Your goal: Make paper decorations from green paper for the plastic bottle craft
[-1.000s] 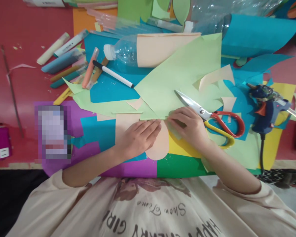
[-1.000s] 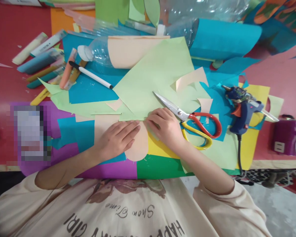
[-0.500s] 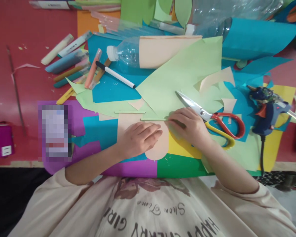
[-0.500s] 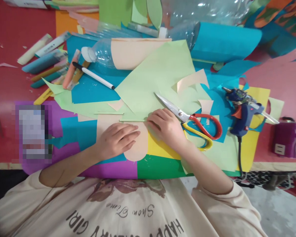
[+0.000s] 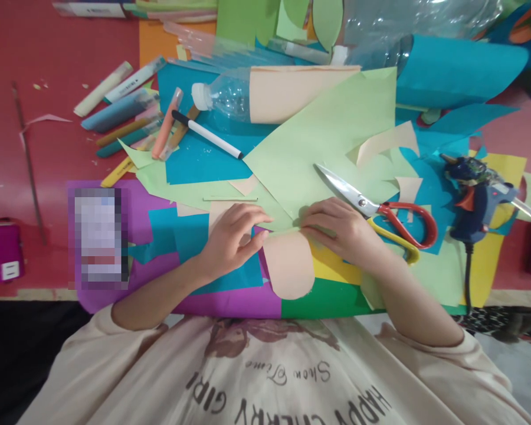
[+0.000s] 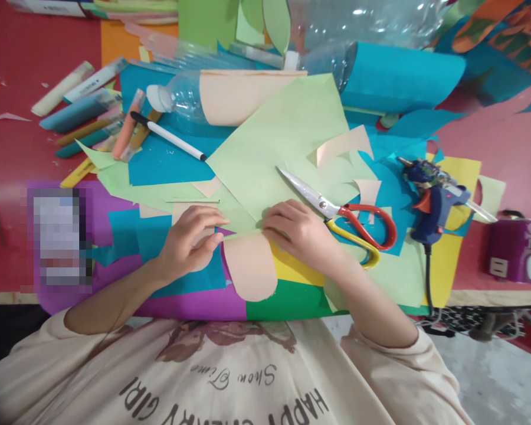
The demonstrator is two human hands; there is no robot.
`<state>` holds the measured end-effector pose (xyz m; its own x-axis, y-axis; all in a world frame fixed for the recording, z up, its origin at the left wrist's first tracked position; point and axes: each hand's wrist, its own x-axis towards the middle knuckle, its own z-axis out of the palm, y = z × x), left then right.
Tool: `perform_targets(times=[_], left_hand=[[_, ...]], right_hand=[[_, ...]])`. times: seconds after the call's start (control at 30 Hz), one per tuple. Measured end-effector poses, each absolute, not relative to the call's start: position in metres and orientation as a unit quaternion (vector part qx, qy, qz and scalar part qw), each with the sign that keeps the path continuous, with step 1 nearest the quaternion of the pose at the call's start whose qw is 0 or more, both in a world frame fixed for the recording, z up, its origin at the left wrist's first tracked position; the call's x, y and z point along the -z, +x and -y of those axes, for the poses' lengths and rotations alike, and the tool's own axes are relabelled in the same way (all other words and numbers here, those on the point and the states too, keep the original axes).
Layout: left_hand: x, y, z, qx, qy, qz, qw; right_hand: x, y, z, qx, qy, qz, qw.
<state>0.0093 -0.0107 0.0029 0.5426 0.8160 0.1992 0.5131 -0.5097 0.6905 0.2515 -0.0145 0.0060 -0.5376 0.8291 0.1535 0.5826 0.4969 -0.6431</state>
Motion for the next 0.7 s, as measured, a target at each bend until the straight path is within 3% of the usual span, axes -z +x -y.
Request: perform_targets(times=[0.13, 0.23, 0.5, 0.7], left_hand=[[-0.001, 0.008, 0.011, -0.261, 0.827, -0.385, 0.316], [0.002, 0.006, 0.011, -0.279, 0.823, -0.351, 0.348], [-0.003, 0.006, 0.008, -0.277, 0.771, -0.427, 0.382], [-0.004, 0.006, 0.005, -0.312, 0.724, -0.468, 0.400]], right_hand=[[-0.022, 0.258, 0.013, -0.441, -0.361, 0.805, 0.166], [-0.029, 0.258, 0.015, -0.507, -0.407, 0.744, 0.155], [-0.015, 0.240, 0.025, -0.431, -0.500, 0.661, 0.357], [-0.005, 0.232, 0.027, -0.473, -0.490, 0.599, 0.421]])
